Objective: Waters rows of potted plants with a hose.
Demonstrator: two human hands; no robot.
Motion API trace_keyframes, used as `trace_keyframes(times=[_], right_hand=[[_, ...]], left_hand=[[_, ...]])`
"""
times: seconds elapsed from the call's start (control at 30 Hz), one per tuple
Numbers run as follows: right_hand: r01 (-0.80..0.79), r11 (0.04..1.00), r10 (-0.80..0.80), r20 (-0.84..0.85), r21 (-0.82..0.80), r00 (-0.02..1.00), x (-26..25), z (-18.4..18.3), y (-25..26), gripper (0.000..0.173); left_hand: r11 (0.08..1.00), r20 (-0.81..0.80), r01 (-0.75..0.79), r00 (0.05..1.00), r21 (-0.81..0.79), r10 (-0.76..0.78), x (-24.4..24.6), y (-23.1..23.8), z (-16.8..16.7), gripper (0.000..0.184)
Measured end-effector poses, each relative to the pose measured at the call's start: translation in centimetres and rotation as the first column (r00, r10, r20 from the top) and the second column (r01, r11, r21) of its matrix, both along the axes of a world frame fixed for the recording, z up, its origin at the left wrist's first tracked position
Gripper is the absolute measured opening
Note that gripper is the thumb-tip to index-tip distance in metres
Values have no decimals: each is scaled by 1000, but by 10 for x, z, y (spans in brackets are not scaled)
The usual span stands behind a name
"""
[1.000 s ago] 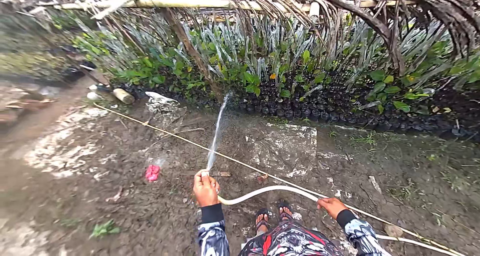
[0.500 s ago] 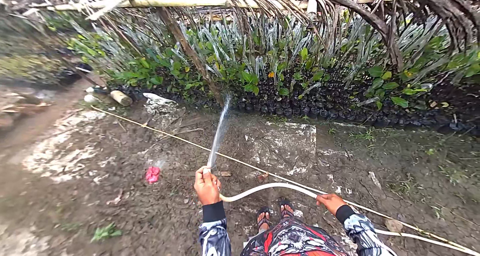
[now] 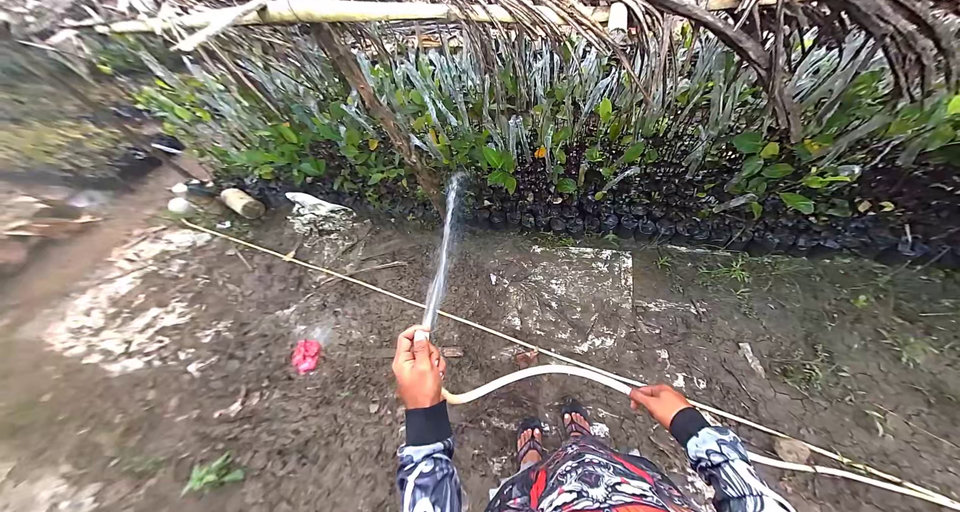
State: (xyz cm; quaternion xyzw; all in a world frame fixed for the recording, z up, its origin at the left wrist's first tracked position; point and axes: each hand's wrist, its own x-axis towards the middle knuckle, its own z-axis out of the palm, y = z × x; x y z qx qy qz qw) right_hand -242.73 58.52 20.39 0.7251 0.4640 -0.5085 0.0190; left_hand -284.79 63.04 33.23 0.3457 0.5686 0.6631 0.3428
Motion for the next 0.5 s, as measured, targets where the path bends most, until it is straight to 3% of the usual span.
trace_keyframes(times=[0.17,0.5], right_hand=[[-2,1000,3,-11,27,1000,-2,3,-1,42],[-39,999,38,15,32,999,-8,44,8,43]], left_hand=[[996,-34,0,999,89,3,0,4,14,22],[998,-131,51,990,21,-48,8,16,25,21]])
